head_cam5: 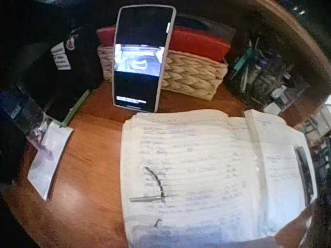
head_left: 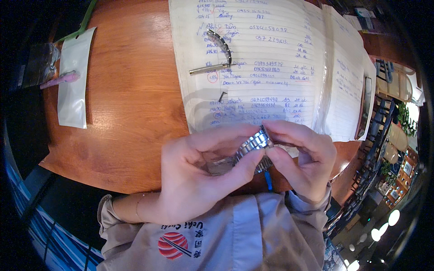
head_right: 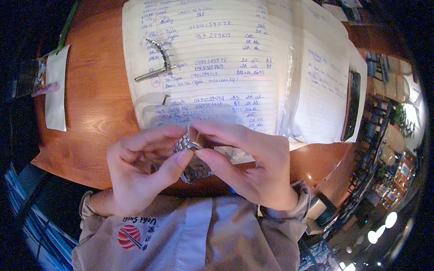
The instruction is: The person holds a metal watch band and uses a small tool to manipulate the clasp and links. They repeatedly open and close the clasp, adjust the band, and inspect the mechanism while seated at a wooden table with a notebook and phone nearby.
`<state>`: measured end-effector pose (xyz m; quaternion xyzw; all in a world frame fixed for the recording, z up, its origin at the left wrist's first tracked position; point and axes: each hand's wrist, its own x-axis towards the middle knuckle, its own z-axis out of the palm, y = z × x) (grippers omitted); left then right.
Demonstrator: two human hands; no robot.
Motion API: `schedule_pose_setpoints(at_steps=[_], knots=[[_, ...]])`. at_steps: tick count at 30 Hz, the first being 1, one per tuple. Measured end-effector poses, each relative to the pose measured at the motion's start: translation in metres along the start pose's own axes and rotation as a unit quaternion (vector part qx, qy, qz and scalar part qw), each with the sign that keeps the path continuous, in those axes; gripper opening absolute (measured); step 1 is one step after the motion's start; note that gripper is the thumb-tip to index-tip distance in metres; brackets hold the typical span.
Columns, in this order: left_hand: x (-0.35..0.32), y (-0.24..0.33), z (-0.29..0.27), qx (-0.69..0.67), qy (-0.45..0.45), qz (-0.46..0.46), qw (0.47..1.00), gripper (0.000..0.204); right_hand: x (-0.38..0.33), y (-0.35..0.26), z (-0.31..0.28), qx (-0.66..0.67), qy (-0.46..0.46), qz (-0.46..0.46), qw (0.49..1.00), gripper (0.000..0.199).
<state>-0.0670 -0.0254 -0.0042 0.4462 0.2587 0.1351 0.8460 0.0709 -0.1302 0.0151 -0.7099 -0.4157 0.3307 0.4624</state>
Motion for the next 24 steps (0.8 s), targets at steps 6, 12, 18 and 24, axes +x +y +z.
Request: schedule_pose_setpoints(at_steps=[6,12,18,24], knots=[[0.001,-0.001,0.004,-0.063,0.027,-0.022,0.997,0.030,-0.002,0.005,0.002,0.006,0.018,0.004,1.000,0.030],[0.003,0.002,0.000,-0.072,0.015,-0.059,0.996,0.029,-0.004,0.008,0.004,0.007,0.031,0.004,0.999,0.030],[0.004,0.002,-0.001,-0.035,0.031,-0.096,0.994,0.030,-0.009,0.001,0.011,-0.189,0.032,-0.063,0.979,0.033],[0.003,0.002,-0.001,-0.005,0.043,-0.094,0.995,0.029,-0.013,0.012,0.021,-0.334,0.068,-0.241,0.909,0.027]])
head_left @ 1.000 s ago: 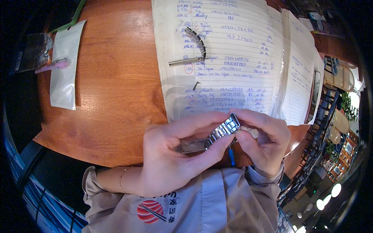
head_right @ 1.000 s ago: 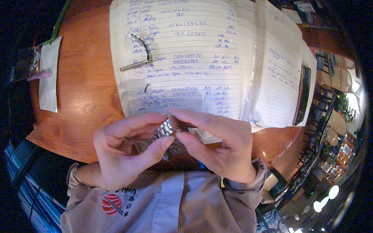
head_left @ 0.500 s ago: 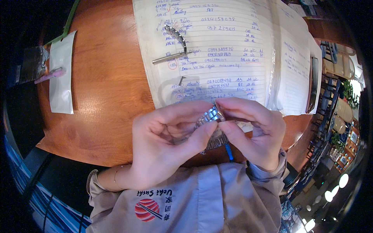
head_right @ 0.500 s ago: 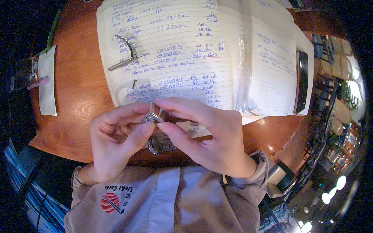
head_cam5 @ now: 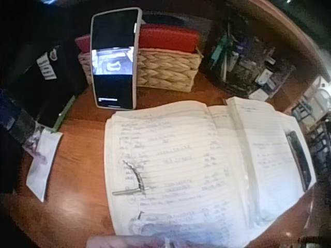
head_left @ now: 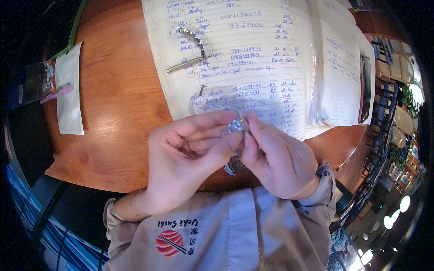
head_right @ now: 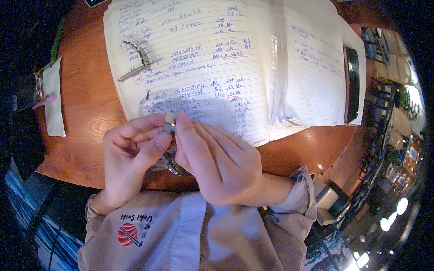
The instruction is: The person holds a metal watch band and uses a small tool to manipulate the clasp and links. They repeatedly open and close the clasp, adjust the band, and inspect the mechanism while seated at a wooden table with a notebook and phone nearby.
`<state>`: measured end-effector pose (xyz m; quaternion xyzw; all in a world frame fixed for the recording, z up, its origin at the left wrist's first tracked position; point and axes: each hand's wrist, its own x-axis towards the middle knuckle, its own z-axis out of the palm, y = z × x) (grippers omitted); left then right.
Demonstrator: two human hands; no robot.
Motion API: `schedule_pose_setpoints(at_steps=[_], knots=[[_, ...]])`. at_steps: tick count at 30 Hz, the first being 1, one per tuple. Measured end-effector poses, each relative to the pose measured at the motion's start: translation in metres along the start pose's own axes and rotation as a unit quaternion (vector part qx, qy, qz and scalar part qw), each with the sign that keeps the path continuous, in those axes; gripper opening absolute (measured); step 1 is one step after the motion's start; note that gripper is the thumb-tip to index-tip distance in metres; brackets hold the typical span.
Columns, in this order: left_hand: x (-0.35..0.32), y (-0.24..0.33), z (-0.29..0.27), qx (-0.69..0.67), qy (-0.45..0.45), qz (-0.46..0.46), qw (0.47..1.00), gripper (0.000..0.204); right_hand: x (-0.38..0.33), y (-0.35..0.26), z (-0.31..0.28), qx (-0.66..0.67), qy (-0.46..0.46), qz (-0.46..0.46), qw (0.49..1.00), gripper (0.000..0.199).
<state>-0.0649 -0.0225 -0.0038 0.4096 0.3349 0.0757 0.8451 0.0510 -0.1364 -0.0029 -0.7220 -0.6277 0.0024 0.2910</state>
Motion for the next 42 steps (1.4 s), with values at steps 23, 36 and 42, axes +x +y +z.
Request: schedule_pose_setpoints(at_steps=[23,36,42], knots=[[0.003,0.005,-0.001,-0.033,-0.009,-0.021,0.999,0.028,-0.001,-0.002,0.007,0.029,0.056,0.063,0.996,0.025],[0.004,0.002,-0.005,-0.079,-0.056,-0.055,0.994,0.032,0.000,-0.001,0.007,0.022,0.062,0.069,0.995,0.027],[0.004,0.001,-0.006,-0.088,-0.051,-0.062,0.993,0.032,-0.003,0.000,0.007,0.050,0.051,0.103,0.992,0.027]])
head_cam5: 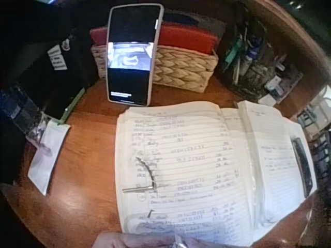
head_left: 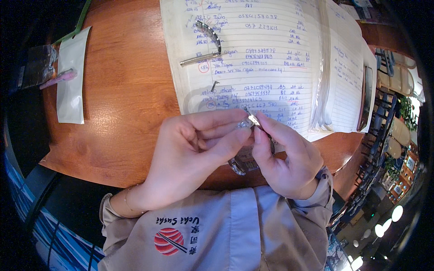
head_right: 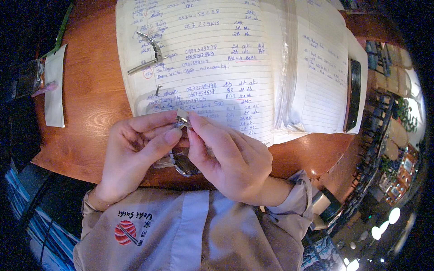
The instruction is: The person holds a metal watch band and uses a small tool to manipulate the clasp and links. They repeatedly open and close the clasp, adjust the band, and inspect the mechanism while seated at a wooden table with a notebook and phone nearby.
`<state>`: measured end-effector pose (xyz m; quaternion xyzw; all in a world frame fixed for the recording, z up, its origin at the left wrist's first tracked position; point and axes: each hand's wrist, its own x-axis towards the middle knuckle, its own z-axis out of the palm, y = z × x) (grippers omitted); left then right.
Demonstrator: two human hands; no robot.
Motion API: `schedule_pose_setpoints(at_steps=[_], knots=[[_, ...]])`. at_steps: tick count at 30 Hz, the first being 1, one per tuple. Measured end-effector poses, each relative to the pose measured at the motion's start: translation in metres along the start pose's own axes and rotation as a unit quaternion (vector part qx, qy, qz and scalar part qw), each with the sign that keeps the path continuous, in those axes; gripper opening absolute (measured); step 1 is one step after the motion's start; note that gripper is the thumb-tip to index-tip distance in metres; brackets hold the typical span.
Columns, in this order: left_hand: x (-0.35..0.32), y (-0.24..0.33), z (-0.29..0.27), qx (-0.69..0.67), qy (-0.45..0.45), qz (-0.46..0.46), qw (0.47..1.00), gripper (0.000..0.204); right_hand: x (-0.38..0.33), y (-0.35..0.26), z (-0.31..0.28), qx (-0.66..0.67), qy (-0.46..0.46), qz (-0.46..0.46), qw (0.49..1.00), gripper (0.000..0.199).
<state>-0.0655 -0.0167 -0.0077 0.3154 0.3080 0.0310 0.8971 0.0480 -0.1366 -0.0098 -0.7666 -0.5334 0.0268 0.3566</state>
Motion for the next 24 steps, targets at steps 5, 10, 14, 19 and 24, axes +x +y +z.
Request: schedule_pose_setpoints(at_steps=[5,10,14,19,24], knots=[[0.000,0.001,0.000,-0.011,0.006,-0.008,1.000,0.030,0.002,0.001,-0.001,-0.028,-0.009,-0.042,0.999,0.029],[0.000,0.002,0.001,-0.005,0.001,-0.019,1.000,0.031,0.000,0.001,-0.003,-0.012,-0.021,-0.027,0.999,0.031],[0.000,0.001,0.001,-0.014,-0.003,-0.026,1.000,0.031,0.003,0.000,-0.008,-0.017,-0.056,-0.025,0.998,0.032],[0.000,0.001,0.001,0.002,0.003,-0.026,1.000,0.031,0.004,0.000,-0.006,0.014,-0.032,-0.018,0.999,0.033],[0.000,0.003,-0.001,0.011,-0.004,-0.017,1.000,0.031,0.008,0.003,-0.008,0.028,-0.049,-0.032,0.998,0.030]])
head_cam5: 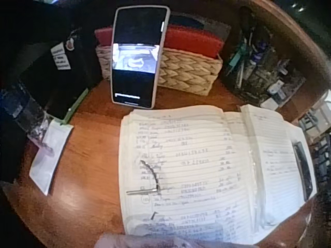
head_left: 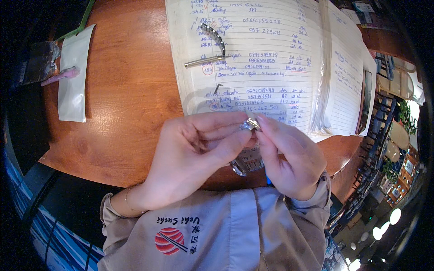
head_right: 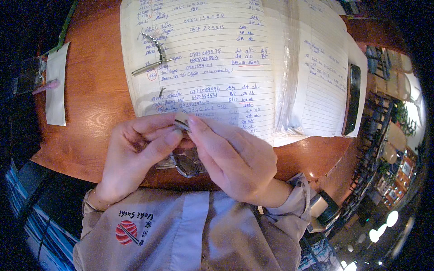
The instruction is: The person holds a metal watch band and uses a small tool to manipulate the clasp and links. They repeatedly open and close the clasp, adjust the band, and inspect the mechanism while seated at a wooden table with a notebook and phone nearby.
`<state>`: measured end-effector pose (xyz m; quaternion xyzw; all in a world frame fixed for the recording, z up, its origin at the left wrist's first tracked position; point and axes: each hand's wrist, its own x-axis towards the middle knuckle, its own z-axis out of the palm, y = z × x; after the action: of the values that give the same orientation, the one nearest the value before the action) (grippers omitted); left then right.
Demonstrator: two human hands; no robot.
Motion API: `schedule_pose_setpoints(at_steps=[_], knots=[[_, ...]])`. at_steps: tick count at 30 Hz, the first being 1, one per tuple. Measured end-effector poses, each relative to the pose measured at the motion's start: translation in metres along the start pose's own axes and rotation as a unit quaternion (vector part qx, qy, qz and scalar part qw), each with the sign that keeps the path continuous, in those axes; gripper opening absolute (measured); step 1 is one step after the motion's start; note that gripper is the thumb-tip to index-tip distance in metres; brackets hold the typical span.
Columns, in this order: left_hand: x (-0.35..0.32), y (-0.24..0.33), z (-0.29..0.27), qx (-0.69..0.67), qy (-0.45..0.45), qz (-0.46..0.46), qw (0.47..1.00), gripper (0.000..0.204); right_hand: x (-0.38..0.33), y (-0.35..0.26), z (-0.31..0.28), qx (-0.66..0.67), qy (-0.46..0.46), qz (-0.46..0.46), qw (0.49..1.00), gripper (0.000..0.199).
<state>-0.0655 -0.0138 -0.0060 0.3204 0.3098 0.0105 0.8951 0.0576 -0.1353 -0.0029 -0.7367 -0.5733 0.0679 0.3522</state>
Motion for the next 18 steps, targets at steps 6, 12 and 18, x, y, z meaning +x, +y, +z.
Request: schedule_pose_setpoints(at_steps=[6,12,18], knots=[[0.000,0.003,0.001,0.004,-0.005,0.012,1.000,0.030,0.000,0.001,0.003,0.018,0.051,0.000,0.999,0.032],[-0.002,0.006,0.002,0.013,0.003,-0.013,1.000,0.031,-0.001,0.006,-0.003,0.017,0.003,-0.032,0.999,0.033],[0.001,0.003,-0.002,0.014,-0.010,-0.031,0.999,0.032,-0.001,0.011,-0.008,-0.016,-0.013,-0.109,0.994,0.033]])
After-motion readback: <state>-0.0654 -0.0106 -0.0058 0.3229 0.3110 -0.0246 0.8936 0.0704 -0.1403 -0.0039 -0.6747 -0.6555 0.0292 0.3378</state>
